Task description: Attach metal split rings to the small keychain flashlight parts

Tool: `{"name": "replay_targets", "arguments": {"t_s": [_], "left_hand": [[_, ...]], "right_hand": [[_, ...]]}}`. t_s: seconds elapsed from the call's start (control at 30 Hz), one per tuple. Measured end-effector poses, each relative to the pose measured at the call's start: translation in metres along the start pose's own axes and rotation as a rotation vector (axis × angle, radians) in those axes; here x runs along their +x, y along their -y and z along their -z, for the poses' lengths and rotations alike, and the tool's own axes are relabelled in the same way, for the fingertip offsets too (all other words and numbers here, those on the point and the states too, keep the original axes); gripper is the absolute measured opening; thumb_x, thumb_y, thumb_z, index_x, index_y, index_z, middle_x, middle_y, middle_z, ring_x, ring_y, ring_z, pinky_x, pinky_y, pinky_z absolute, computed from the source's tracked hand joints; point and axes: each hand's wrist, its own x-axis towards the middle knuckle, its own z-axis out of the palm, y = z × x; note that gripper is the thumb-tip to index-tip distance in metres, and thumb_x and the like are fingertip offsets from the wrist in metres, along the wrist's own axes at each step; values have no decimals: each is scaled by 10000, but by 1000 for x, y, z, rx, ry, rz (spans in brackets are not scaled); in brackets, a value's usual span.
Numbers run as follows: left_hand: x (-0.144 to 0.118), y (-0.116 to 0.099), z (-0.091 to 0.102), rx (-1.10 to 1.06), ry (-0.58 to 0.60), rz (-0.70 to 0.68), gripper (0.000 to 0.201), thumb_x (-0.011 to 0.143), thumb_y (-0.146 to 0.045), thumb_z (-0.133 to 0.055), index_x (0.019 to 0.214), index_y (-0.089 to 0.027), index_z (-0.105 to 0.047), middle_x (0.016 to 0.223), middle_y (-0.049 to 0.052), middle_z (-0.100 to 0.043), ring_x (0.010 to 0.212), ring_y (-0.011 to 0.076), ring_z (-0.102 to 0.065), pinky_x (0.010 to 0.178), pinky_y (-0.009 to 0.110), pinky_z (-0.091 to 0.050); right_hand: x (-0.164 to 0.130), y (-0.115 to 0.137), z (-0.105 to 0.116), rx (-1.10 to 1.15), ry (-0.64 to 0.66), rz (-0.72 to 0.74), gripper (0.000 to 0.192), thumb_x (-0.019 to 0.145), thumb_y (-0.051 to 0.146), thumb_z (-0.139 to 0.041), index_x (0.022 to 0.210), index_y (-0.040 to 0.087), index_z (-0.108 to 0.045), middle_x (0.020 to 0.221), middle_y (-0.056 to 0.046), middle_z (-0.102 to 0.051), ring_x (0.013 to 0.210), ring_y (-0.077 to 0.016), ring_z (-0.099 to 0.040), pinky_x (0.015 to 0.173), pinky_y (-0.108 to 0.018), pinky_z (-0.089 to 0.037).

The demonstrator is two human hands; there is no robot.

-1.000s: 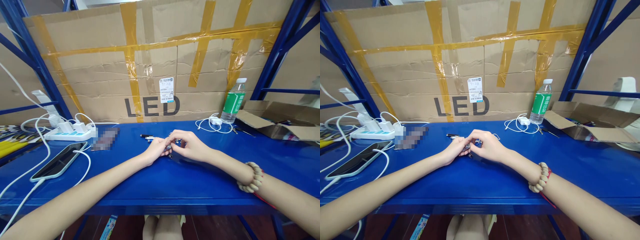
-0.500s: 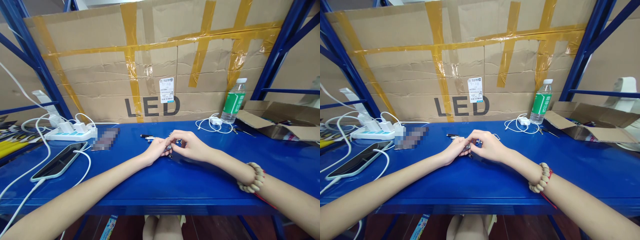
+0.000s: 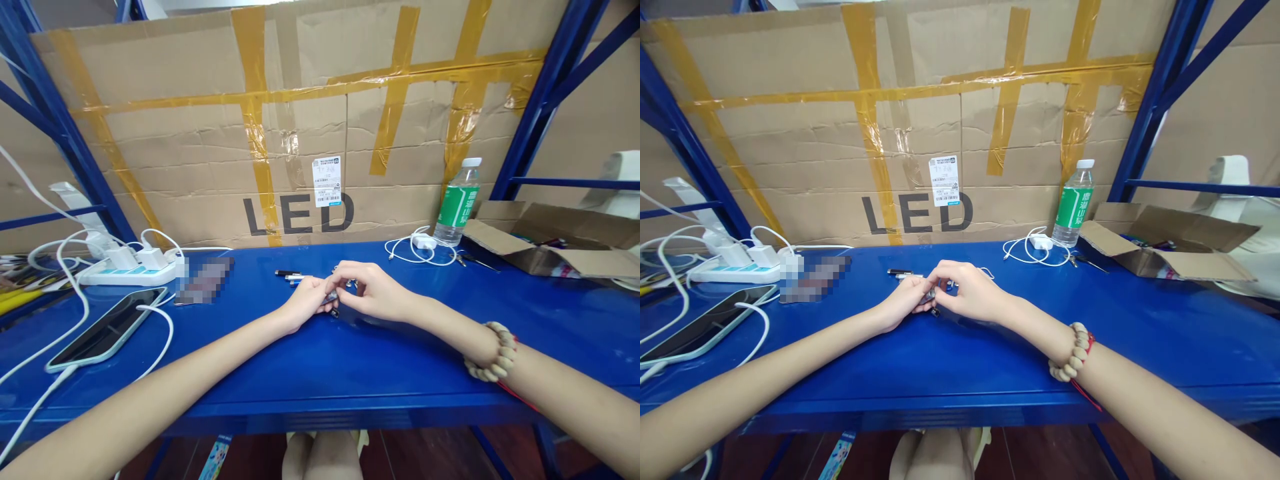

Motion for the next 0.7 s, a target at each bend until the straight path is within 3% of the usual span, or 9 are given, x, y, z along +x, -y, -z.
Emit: {"name": "replay_targets", "arguments": {"t_s": [0.7], "left_hand": [[-1, -1, -1, 40, 0, -1, 450, 754, -493, -455, 487, -131, -468, 409, -30, -437, 351, 30, -301, 375, 180, -188]], "right_hand": [[0, 1, 0, 0, 8, -13, 201, 733, 68, -491, 851, 164, -623, 807, -27, -595, 702, -113, -554, 670, -251, -446]]}}
